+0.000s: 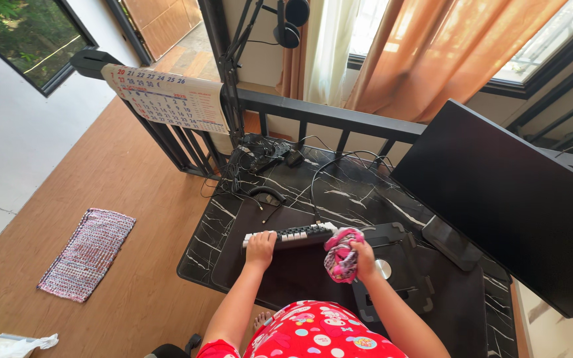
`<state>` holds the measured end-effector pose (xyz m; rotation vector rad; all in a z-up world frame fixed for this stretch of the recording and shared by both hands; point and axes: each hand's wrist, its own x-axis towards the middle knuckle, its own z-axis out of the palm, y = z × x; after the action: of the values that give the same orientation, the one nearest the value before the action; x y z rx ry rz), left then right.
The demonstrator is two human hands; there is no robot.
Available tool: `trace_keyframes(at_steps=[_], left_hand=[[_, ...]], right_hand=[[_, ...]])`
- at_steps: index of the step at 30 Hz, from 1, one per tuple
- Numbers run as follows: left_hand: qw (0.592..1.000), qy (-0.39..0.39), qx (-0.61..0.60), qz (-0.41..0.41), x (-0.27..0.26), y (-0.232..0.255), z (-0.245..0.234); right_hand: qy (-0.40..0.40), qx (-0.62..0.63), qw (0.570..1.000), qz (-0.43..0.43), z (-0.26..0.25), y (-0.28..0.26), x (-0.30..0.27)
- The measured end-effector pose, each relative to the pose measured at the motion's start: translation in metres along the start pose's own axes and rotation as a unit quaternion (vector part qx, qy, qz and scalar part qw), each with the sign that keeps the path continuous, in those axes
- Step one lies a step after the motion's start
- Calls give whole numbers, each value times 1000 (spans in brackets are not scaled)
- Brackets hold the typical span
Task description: The person cleans a black marble-patterned desk using a pink cloth. They wipe the surface, remove and clean a keyboard, wipe a mousepad, and clean a power adapter before placing the items back on the desk.
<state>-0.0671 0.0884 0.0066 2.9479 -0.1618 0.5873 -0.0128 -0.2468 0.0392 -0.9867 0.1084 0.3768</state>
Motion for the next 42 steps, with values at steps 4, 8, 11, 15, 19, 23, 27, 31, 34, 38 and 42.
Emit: trace_keyframes(at_steps=[4, 8, 11, 15, 19, 23, 27, 31, 34, 38, 42], left_hand=[[997, 24, 39, 64, -32, 3, -5], [996, 14, 12, 89, -52, 1, -11], [995, -7, -9, 102, -56, -2, -11], [994, -33, -1, 105, -57, 1, -11], [994, -62, 55, 74, -62, 8, -10], [996, -65, 33, 54, -62, 11, -10], [970, -239, -45, -12, -57, 15, -10], [977, -178, -117, 15, -44, 35, -3], [978, -154, -139, 25, -40, 47, -2], [977, -137, -154, 50, -36, 48, -4], [969, -159, -186, 27, -29, 41, -8]], right_hand=[[15, 87, 995, 41, -7, -12, 4], [12, 85, 996, 33, -5, -14, 9], [-2, 80, 997, 24, 5, -7, 13], [-56, 20, 997, 50, 21, 1, 21], [-146, 5, 976, 163, 33, 7, 30], [-60, -349, 935, 17, 49, 18, 33], [-21, -627, 759, -174, 53, 34, 15], [-58, -781, 612, -112, 62, 58, -7], [-81, -829, 537, -135, 67, 67, -9], [-78, -824, 523, -205, 79, 77, -4], [-102, -794, 546, -247, 90, 82, 6]])
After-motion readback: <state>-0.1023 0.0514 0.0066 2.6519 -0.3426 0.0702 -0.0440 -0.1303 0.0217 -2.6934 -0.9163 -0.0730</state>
